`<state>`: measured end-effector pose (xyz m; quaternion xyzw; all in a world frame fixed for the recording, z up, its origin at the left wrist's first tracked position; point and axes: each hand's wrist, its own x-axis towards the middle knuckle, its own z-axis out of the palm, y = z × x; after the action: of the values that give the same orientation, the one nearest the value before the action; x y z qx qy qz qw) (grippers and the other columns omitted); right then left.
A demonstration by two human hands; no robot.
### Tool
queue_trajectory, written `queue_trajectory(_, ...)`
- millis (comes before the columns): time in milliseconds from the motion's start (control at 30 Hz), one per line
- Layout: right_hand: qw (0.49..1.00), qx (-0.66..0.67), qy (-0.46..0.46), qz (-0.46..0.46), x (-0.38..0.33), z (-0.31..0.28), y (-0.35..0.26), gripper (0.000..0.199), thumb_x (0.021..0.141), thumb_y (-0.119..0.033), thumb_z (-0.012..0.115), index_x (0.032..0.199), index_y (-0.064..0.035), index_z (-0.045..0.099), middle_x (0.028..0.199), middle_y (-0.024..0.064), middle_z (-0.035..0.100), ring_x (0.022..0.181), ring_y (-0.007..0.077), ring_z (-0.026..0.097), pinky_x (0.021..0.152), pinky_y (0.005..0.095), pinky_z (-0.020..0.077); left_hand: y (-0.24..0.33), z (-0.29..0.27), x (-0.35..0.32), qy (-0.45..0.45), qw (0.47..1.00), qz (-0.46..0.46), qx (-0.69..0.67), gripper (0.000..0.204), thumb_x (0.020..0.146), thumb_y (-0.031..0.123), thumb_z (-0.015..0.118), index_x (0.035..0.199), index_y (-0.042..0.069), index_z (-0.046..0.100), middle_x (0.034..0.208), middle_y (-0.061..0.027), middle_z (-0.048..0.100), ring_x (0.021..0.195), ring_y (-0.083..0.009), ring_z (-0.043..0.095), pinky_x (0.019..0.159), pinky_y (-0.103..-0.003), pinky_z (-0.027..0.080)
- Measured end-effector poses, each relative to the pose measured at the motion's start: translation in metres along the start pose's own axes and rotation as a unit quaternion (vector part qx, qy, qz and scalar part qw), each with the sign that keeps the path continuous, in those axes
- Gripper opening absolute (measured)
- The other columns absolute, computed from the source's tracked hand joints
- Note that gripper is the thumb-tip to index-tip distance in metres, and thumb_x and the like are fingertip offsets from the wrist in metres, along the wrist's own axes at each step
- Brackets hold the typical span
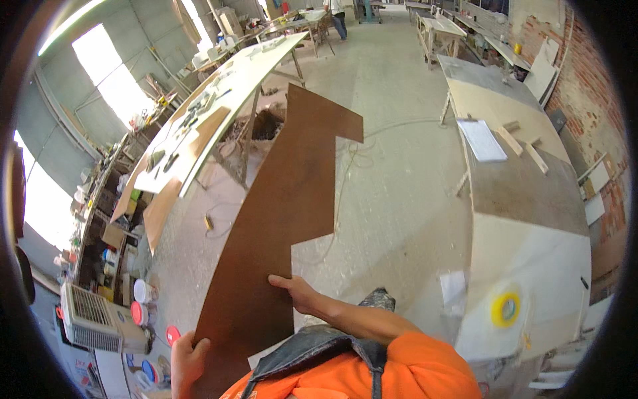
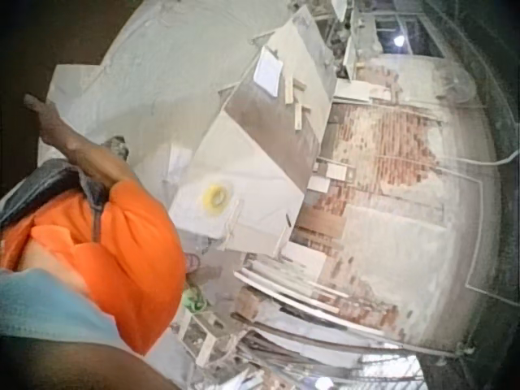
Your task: The person aligns and places several brown wooden pieces onto a white board, then retrieves a long thin strip and positions it along the edge. The person later uses a handheld power sander to smooth the edges of a wooden piece.
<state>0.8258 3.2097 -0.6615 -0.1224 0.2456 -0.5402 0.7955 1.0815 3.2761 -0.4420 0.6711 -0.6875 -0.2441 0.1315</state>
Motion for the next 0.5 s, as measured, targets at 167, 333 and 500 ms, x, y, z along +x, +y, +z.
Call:
queue_trajectory(167, 1.0, 0.004, 0.014, 0.002, 0.113, -0.058, -0.142, 0.059, 0.092, -0.031, 0.071, 0.14, -0.0012, 0.053, 0.137, 0.0122, 0.06, 0.126, 0.0269, 0.056, 0.109, 0.0423, 0.0421, 0.101, 0.035, 0.161, 0.02, 0.999, 0.025, 0.015, 0.025, 0.083, 0.019, 0.067, 0.084, -0.006, 0.065, 0.065, -0.0198, 0.061, 0.059, -0.0219, 0.058, 0.058, -0.039, 0.046)
queue_trajectory(333, 1.0, 0.001, -0.001, 0.023, 0.228, -0.127, -0.294, 0.058, 0.092, -0.032, 0.073, 0.139, -0.0024, 0.054, 0.136, 0.0115, 0.06, 0.124, 0.0255, 0.057, 0.108, 0.041, 0.0436, 0.197, 0.087, 0.337, 0.043, 0.994, 0.019, 0.097, 0.026, 0.083, 0.02, 0.068, 0.082, -0.006, 0.067, 0.066, -0.0216, 0.062, 0.059, -0.0245, 0.062, 0.057, -0.04, 0.047)
queue_trajectory(500, 1.0, -0.009, -0.01, 0.018, 0.323, -0.154, -0.468, 0.054, 0.094, -0.03, 0.071, 0.136, -0.0011, 0.056, 0.134, 0.0108, 0.062, 0.121, 0.0238, 0.06, 0.105, 0.0395, 0.0468, 0.315, 0.12, 0.487, 0.107, 0.993, 0.041, 0.016, 0.027, 0.083, 0.02, 0.069, 0.082, -0.007, 0.068, 0.065, -0.0227, 0.062, 0.058, -0.0251, 0.062, 0.057, -0.039, 0.047)
